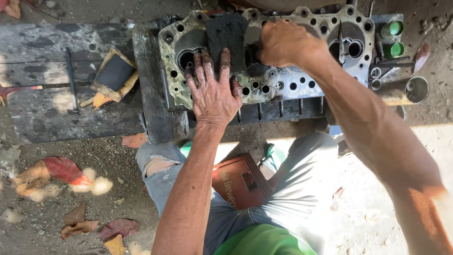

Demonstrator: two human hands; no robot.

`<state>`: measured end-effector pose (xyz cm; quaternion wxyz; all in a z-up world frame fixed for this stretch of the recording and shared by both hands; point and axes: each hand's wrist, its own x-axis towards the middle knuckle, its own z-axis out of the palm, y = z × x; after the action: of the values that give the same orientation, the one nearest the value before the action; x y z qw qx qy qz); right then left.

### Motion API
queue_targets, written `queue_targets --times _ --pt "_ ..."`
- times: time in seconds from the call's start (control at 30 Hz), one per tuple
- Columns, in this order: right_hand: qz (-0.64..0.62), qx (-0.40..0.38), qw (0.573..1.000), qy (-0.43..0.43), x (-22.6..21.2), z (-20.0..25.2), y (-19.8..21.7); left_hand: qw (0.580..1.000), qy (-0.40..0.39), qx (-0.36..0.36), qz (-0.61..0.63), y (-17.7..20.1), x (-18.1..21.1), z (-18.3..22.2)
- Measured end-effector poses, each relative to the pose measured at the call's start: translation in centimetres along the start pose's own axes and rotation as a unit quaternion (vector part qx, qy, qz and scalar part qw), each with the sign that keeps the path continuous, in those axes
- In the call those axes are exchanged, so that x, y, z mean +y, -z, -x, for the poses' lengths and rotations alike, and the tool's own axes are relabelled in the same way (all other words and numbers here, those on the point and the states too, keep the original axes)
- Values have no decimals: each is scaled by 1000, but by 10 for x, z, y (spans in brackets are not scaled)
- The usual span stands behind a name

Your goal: Cleaning carbon deposits from an engine cylinder head using a scouring pad and a small tool

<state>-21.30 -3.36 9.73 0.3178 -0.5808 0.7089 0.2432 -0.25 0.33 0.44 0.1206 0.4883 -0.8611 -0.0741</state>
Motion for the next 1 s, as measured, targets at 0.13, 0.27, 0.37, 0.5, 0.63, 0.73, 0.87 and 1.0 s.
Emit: queue_targets --times 0.13,0.27,0.37,0.5,0.63,0.73,0.87,1.0 --pt "89 96 990 54 1 8 10 1000 -3 12 1 5 0 -2" --pt "190 174 962 90 -1 14 18 1000 0 6 -1 -2 -4 -4" --pt "127 146 975 112 -1 8 -1 1000 1 8 0 -1 -4 -4" --pt "115 143 977 106 0 18 13 1000 6 -31 3 -7 -6 -5" --pt "165 157 965 127 2 14 5 1000 1 -24 -2 -4 -6 -4" --pt "160 159 966 130 -2 22 8 1000 2 -22 -4 -6 -6 -1" --pt "132 174 964 151 -3 10 -4 1000 1 -13 -17 -6 -7 -5" --pt "185 169 959 130 -3 22 10 1000 9 -26 5 -7 -6 -5"
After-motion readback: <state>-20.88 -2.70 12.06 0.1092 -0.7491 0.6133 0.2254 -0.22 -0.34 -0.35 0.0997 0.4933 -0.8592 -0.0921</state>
